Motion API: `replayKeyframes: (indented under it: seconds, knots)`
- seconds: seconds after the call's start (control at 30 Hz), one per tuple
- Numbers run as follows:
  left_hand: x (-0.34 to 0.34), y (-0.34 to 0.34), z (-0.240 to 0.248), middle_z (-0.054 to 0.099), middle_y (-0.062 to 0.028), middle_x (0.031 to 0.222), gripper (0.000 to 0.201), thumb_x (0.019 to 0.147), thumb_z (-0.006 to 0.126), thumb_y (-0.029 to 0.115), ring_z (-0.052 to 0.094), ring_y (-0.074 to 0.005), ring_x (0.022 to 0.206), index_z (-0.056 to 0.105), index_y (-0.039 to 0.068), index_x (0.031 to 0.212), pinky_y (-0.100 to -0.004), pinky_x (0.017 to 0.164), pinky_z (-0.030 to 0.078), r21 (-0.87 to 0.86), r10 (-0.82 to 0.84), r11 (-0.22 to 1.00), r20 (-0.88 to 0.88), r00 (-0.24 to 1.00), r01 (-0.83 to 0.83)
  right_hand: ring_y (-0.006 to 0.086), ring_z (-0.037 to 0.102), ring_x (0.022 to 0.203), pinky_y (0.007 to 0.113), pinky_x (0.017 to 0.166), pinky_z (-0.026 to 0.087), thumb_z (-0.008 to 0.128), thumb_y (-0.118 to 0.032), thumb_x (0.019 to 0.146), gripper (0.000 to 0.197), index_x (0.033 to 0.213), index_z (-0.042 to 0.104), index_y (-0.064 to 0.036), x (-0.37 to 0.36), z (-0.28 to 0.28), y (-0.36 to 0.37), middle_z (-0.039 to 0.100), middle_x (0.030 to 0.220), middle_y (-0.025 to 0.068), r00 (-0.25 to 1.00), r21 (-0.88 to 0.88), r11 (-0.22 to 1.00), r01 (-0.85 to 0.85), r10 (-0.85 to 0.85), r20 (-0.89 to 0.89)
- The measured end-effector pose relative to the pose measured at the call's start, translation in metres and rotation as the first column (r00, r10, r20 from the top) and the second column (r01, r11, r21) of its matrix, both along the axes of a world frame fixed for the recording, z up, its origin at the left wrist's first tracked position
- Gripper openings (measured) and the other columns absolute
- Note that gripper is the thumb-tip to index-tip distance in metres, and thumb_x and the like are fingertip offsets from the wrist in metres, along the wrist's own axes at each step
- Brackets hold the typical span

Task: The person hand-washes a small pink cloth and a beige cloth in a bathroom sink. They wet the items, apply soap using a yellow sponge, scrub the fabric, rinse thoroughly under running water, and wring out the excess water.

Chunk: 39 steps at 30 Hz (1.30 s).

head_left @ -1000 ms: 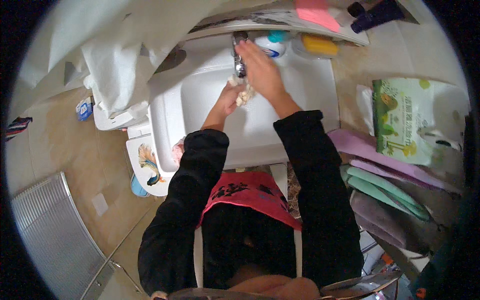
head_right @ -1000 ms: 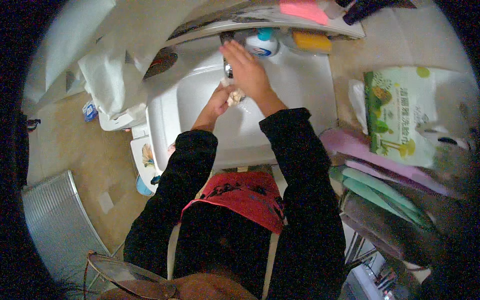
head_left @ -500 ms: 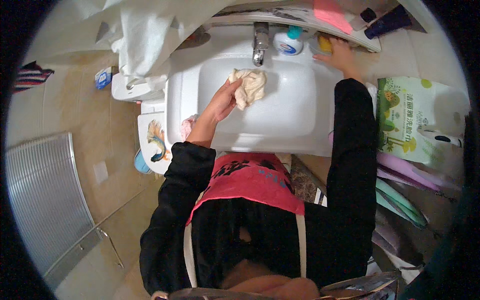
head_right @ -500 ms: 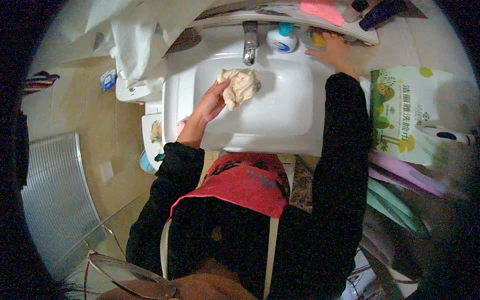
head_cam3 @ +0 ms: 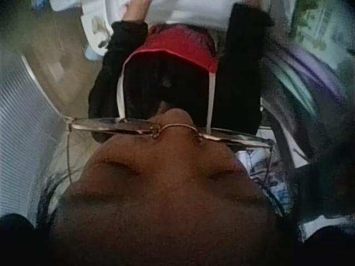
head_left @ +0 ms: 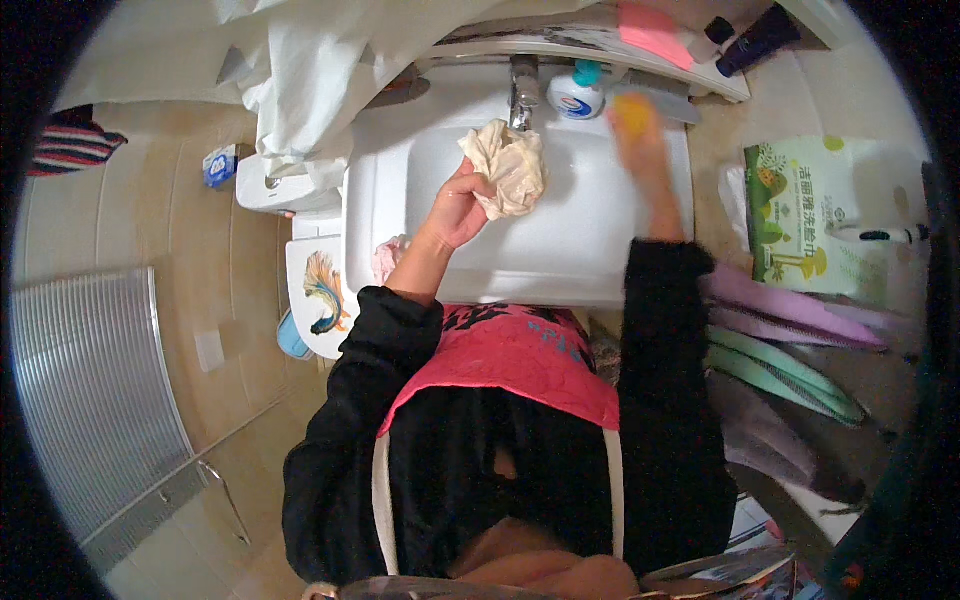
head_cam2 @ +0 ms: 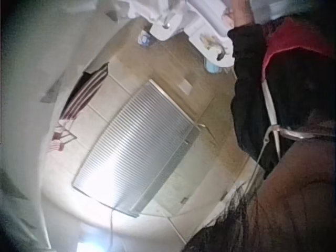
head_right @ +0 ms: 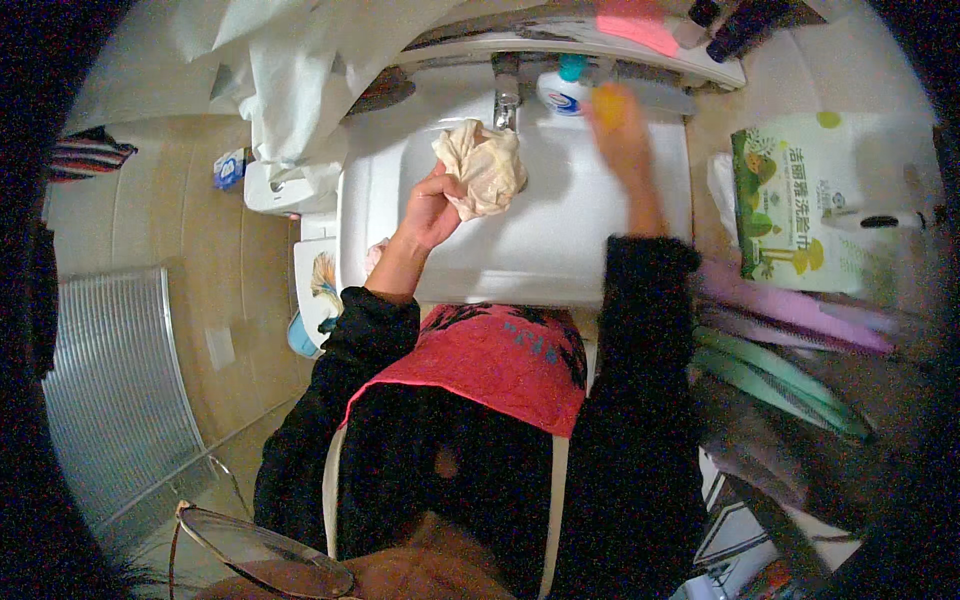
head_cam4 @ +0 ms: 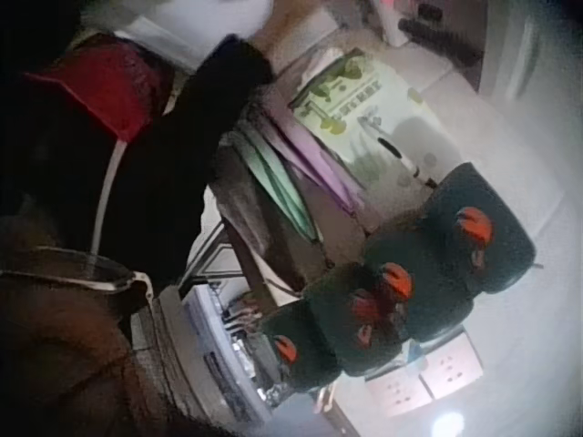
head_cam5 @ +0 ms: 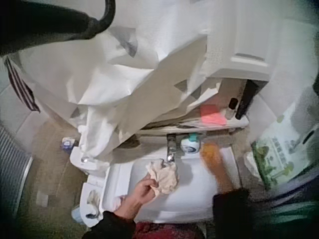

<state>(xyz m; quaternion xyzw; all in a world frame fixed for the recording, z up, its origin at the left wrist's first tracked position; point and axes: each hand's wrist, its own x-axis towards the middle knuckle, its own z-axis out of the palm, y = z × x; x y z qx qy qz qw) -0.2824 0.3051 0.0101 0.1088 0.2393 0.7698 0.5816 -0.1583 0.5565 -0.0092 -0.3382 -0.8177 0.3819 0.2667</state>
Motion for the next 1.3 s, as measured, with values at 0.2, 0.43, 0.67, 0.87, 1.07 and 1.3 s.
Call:
replayKeyframes:
  seconds: [0.2, 0.43, 0.67, 0.87, 1.07, 1.3]
  knots:
    - [0.035, 0.027, -0.027, 0.039, -0.0061, 0.134, 0.061, 0.093, 0.036, 0.049, 0.039, -0.0169, 0.121, 0.027, 0.01, 0.139, -0.0297, 0.097, 0.032, -0.329, -0.022, 0.934, -0.446, 0.895, -0.141, 0.0296, 0.053, 0.103, 0.038, 0.089, 0.041, 0.047, -0.032, 0.092, 0.045, 0.13, 0.039, -0.0096, -0.05, -0.019, -0.16, 0.056, 0.113, 0.0165, 0.91, -0.545, 0.837, -0.04, -0.195, -0.366]
    - [0.038, 0.022, -0.021, 0.031, -0.0094, 0.14, 0.077, 0.09, 0.027, 0.062, 0.032, -0.0211, 0.125, 0.016, 0.007, 0.143, -0.0351, 0.1, 0.029, -0.447, -0.24, 0.894, -0.516, 0.822, -0.02, 0.0269, 0.053, 0.1, 0.036, 0.086, 0.042, 0.04, -0.041, 0.094, 0.05, 0.134, 0.034, -0.0116, -0.044, -0.021, -0.151, 0.052, 0.117, 0.0135, 0.842, -0.792, 0.593, -0.145, -0.346, -0.413]
    - [0.01, 0.045, -0.033, 0.056, -0.0079, 0.102, 0.056, 0.091, 0.033, 0.057, 0.054, -0.0204, 0.094, 0.05, 0.009, 0.114, -0.0346, 0.083, 0.044, -0.372, -0.078, 0.928, -0.23, 0.97, -0.014, 0.0254, 0.047, 0.112, 0.035, 0.094, 0.038, 0.039, -0.038, 0.095, 0.047, 0.133, 0.033, -0.0114, -0.039, -0.017, -0.183, 0.046, 0.125, 0.0116, 0.921, -0.455, 0.89, -0.029, -0.153, -0.358]
    - [-0.01, 0.035, -0.062, 0.06, -0.0084, 0.093, 0.044, 0.091, 0.039, 0.05, 0.057, -0.0241, 0.084, 0.056, 0.011, 0.099, -0.0399, 0.077, 0.048, -0.09, -0.09, 0.989, 0.24, 0.967, 0.114, 0.0334, 0.049, 0.113, 0.039, 0.093, 0.04, 0.054, -0.02, 0.088, 0.047, 0.13, 0.038, -0.0096, -0.027, 0.014, -0.204, 0.049, 0.124, 0.0174, 0.971, 0.363, 0.928, -0.079, 0.154, -0.183]
    - [0.004, 0.028, -0.04, 0.059, -0.009, 0.102, 0.039, 0.092, 0.041, 0.039, 0.056, -0.0241, 0.094, 0.055, 0.007, 0.107, -0.0392, 0.088, 0.044, -0.258, 0.063, 0.966, 0.153, 0.986, -0.021, 0.0367, 0.055, 0.103, 0.04, 0.085, 0.045, 0.059, -0.019, 0.084, 0.053, 0.131, 0.037, -0.0113, -0.03, -0.013, -0.184, 0.052, 0.119, 0.0195, 0.968, 0.478, 0.874, -0.09, 0.191, -0.165]
    - [0.012, 0.018, -0.058, 0.055, -0.0105, 0.117, 0.041, 0.094, 0.034, 0.032, 0.053, -0.0234, 0.108, 0.048, 0.004, 0.121, -0.037, 0.097, 0.039, -0.29, 0.0, 0.956, 0.143, 0.99, 0.042, 0.0157, 0.055, 0.092, 0.03, 0.073, 0.05, 0.067, -0.031, 0.082, 0.052, 0.119, 0.043, -0.0041, -0.016, -0.027, -0.134, 0.055, 0.1, 0.0103, 0.922, -0.811, 0.585, -0.002, -0.313, -0.228]
